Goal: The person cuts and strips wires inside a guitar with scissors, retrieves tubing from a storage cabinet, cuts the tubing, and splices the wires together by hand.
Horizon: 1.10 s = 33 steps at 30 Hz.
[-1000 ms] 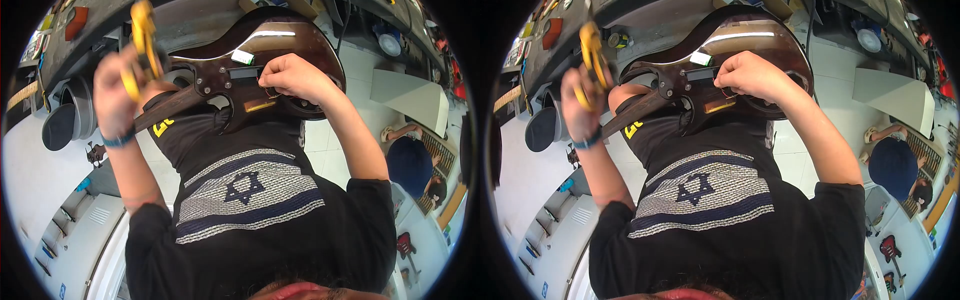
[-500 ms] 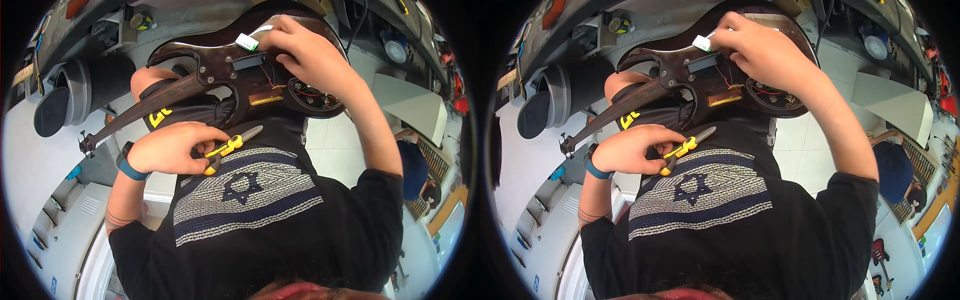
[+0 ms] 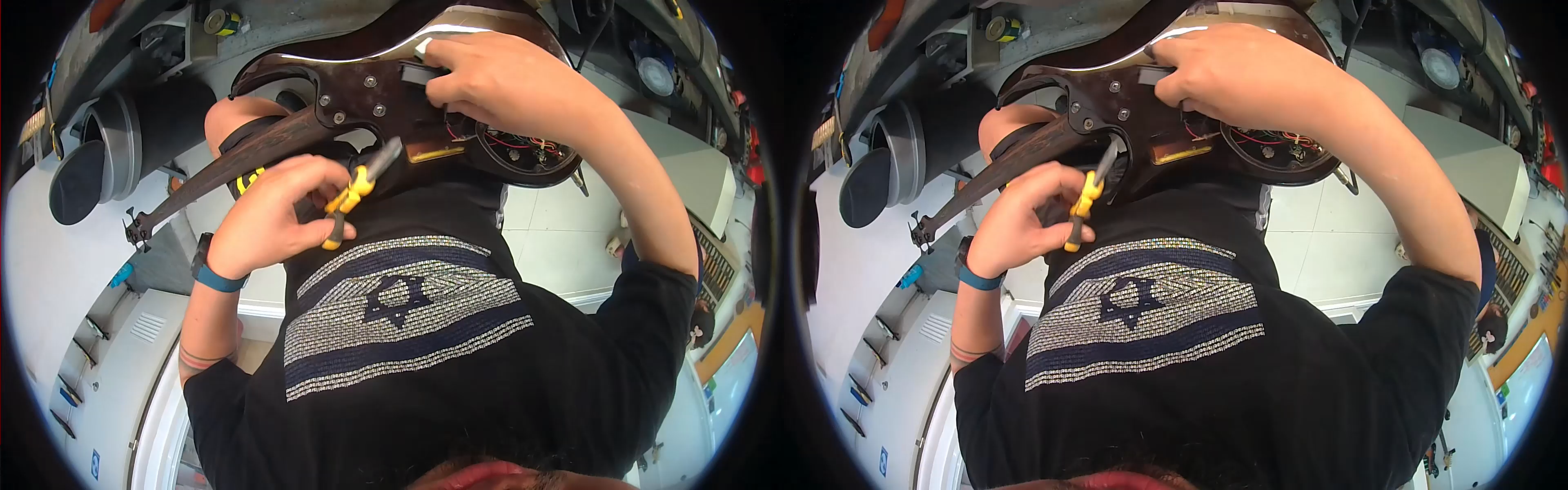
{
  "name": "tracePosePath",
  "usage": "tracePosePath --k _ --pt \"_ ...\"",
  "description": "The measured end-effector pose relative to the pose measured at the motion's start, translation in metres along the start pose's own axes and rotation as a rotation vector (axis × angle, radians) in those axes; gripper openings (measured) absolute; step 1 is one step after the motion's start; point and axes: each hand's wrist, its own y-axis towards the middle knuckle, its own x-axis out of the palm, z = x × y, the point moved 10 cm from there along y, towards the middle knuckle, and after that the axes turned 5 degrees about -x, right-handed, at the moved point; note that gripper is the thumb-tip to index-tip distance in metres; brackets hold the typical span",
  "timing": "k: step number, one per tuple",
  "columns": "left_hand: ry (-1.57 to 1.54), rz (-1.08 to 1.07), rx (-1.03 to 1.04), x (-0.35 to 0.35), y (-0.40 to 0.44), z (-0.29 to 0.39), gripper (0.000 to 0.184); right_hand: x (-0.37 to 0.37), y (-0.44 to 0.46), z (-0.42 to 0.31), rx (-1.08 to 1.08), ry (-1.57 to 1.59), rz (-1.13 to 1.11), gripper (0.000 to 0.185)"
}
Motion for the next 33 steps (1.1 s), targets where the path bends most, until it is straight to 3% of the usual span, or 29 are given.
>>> tracePosePath --k 3,6,11,33 --pt "0.387 0.191 0.138 -0.005 0.011 0.016 0.049 -0.001 -0.018 0.003 0.108 0.070 0.004 0.010" --pt "0.479 0.273 0.070 0.006 0.024 0.017 0.043 0.003 -0.034 0.008 0.239 0.137 0.026 0.010" --pt "0.460 0.244 0.146 0.025 0.042 0.030 0.040 0.011 -0.050 0.008 0.337 0.237 0.105 0.012" --pt "0.517 0.239 0.173 0.035 0.050 0.043 0.035 0.017 -0.059 0.002 0.410 0.292 0.254 0.014"
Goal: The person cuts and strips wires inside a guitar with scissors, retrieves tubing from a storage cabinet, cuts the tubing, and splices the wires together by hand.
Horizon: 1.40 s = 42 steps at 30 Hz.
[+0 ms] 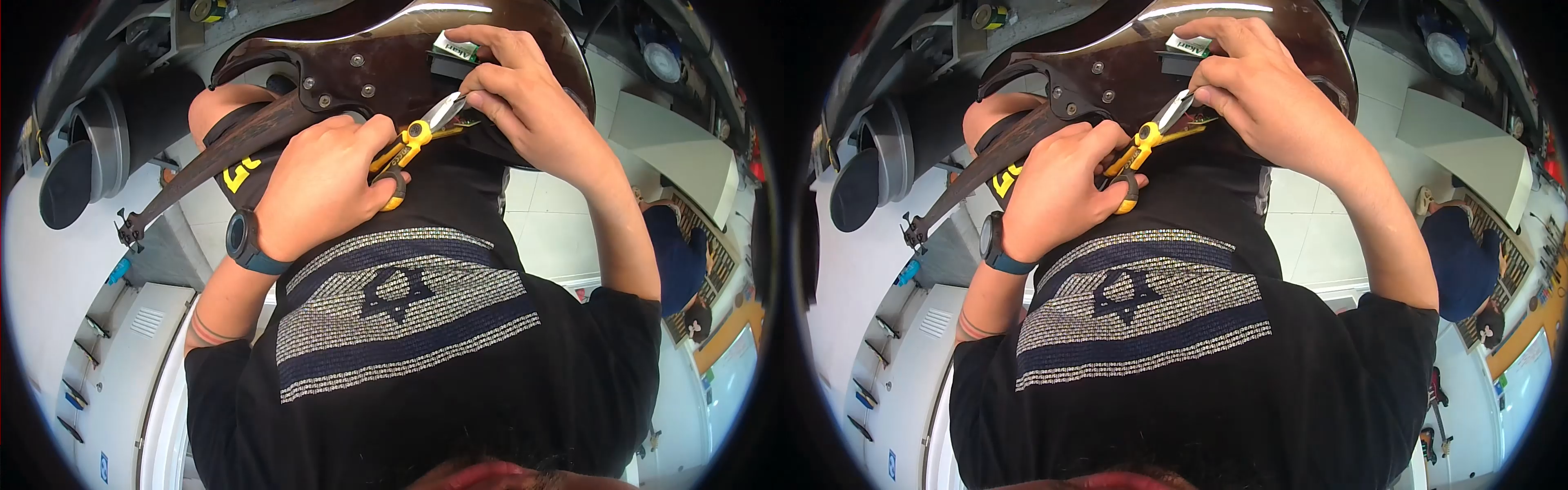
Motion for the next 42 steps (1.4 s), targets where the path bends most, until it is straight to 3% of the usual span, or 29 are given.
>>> tracePosePath --k 8,14,17,20,29,38,42 --pt "0.004 -0.004 -0.004 0.002 0.000 -0.001 0.034 -0.001 -0.001 0.000 0.008 -0.011 -0.031 0.015" --pt "-0.001 -0.008 0.012 0.001 0.001 -0.002 0.032 -0.005 0.005 -0.007 0.001 -0.028 -0.076 0.006" --pt "-0.018 -0.012 0.015 0.001 0.001 -0.004 0.031 -0.012 0.005 -0.008 -0.047 -0.098 -0.003 0.011" --pt "-0.029 -0.021 0.007 0.001 0.000 -0.006 0.030 -0.009 0.004 0.010 0.102 0.159 -0.038 0.015" --pt "-0.047 -0.008 0.016 0.001 0.000 -0.009 0.029 -0.013 0.006 0.002 -0.051 0.075 0.072 0.006" --pt "0.037 0.050 0.032 -0.004 0.003 -0.007 0.031 -0.014 0.014 -0.005 0.083 0.128 0.004 0.009" --pt "0.053 0.088 0.064 -0.003 0.003 -0.004 0.032 -0.008 0.009 0.009 -0.018 0.124 0.054 0.009"
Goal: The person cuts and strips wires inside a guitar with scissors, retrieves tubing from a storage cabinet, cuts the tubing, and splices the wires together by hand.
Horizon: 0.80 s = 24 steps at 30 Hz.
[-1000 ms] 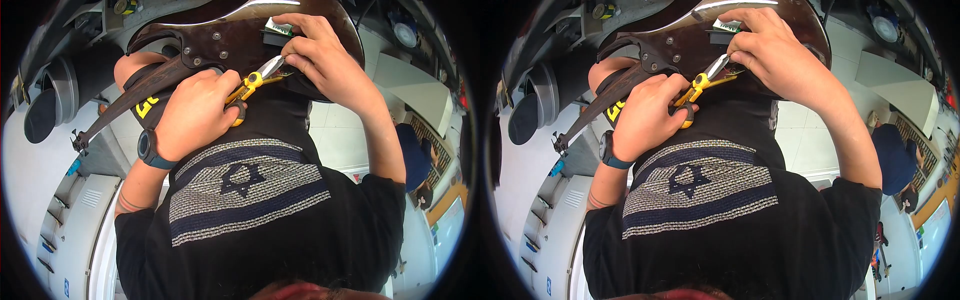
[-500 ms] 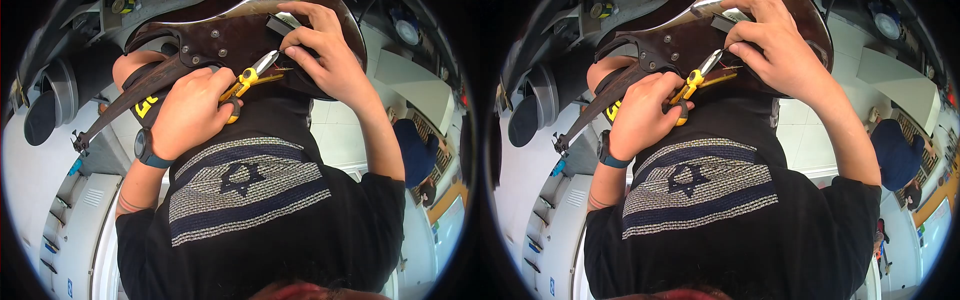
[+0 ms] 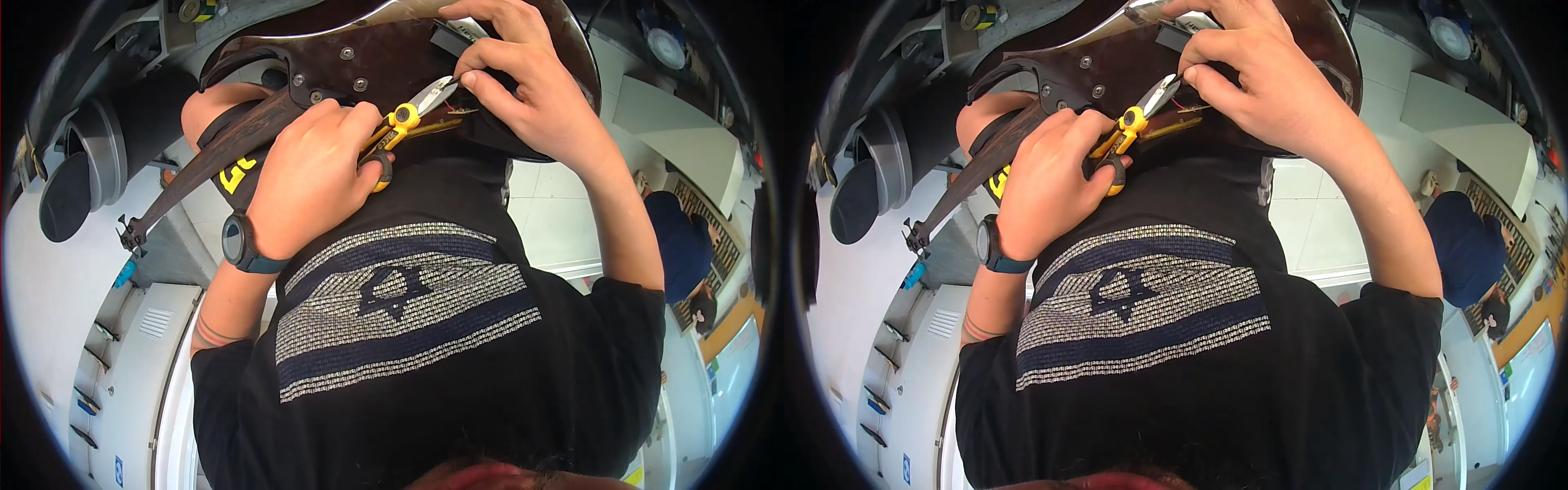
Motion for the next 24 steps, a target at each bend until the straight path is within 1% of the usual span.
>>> tracePosePath --k 2,5,8,11,14,23,24 --pt "0.010 0.018 0.008 -0.001 0.000 0.002 0.033 -0.001 -0.001 0.000 -0.036 0.009 0.017 0.008" --pt "0.025 0.033 0.014 -0.001 0.000 0.004 0.033 0.001 -0.001 0.000 -0.026 0.043 0.008 0.008" --pt "0.030 0.033 0.023 0.000 -0.001 0.005 0.034 0.002 0.000 0.000 -0.007 0.038 -0.016 0.008" --pt "0.029 0.046 0.032 -0.001 -0.002 0.008 0.034 -0.005 0.005 -0.015 0.066 0.023 -0.049 0.008" --pt "0.027 0.040 0.029 -0.001 -0.002 0.009 0.034 0.003 -0.002 0.002 0.008 0.023 -0.030 0.009" --pt "0.041 0.024 0.043 0.002 -0.003 0.007 0.034 0.002 -0.002 0.001 0.014 0.011 -0.024 0.009" --pt "0.040 0.022 0.040 0.002 -0.003 0.007 0.034 0.001 -0.001 -0.002 0.043 0.010 -0.035 0.009"
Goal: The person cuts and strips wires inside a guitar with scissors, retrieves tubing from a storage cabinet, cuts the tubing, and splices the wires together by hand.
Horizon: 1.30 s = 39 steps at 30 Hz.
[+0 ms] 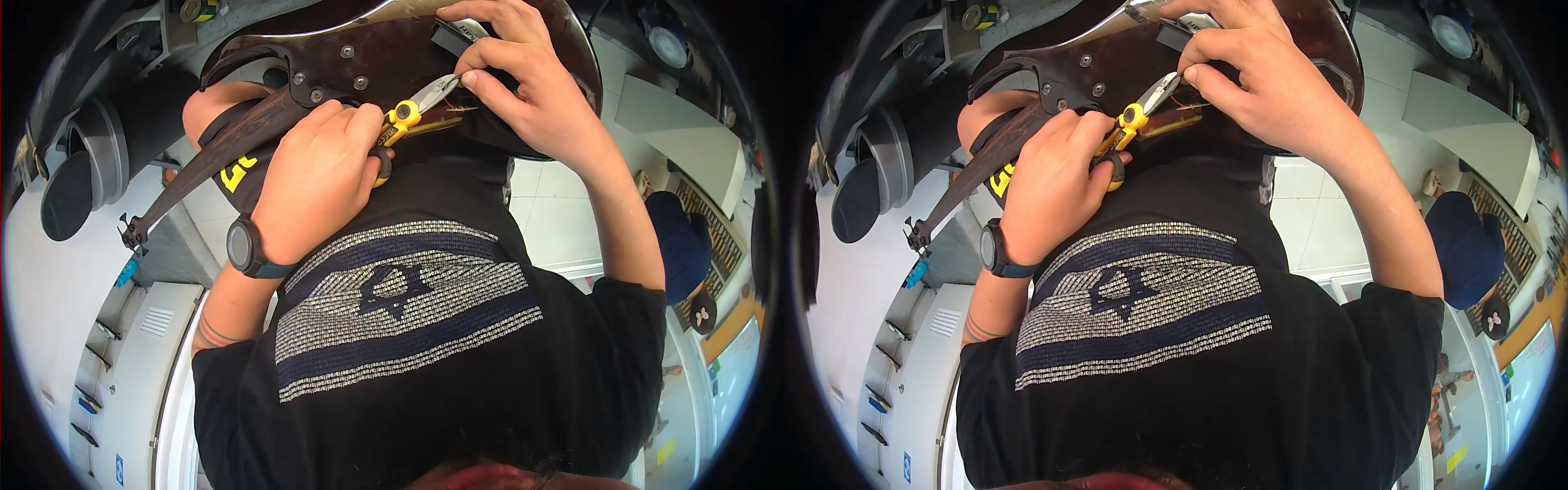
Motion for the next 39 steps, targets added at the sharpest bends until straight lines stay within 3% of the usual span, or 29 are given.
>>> tracePosePath --k 2,5,17,29,35,39 --pt "0.005 0.004 0.000 -0.001 0.000 0.001 0.034 -0.005 0.003 -0.012 0.056 -0.003 -0.020 0.009" --pt "0.024 0.010 0.004 -0.005 0.002 0.003 0.034 0.002 -0.002 -0.001 -0.104 0.021 0.028 0.009" --pt "0.055 0.025 0.013 -0.006 0.003 0.004 0.037 0.000 0.000 -0.009 0.055 0.030 -0.041 0.010" --pt "0.063 -0.005 0.010 -0.007 0.002 0.002 0.034 0.011 -0.006 0.006 -0.040 0.019 -0.037 0.011" --pt "0.053 -0.021 0.007 -0.007 0.001 -0.001 0.034 0.004 -0.001 -0.002 0.102 0.065 -0.082 0.011" --pt "0.013 -0.018 -0.013 -0.009 0.001 -0.004 0.034 0.004 -0.001 -0.005 0.069 0.053 -0.077 0.010"
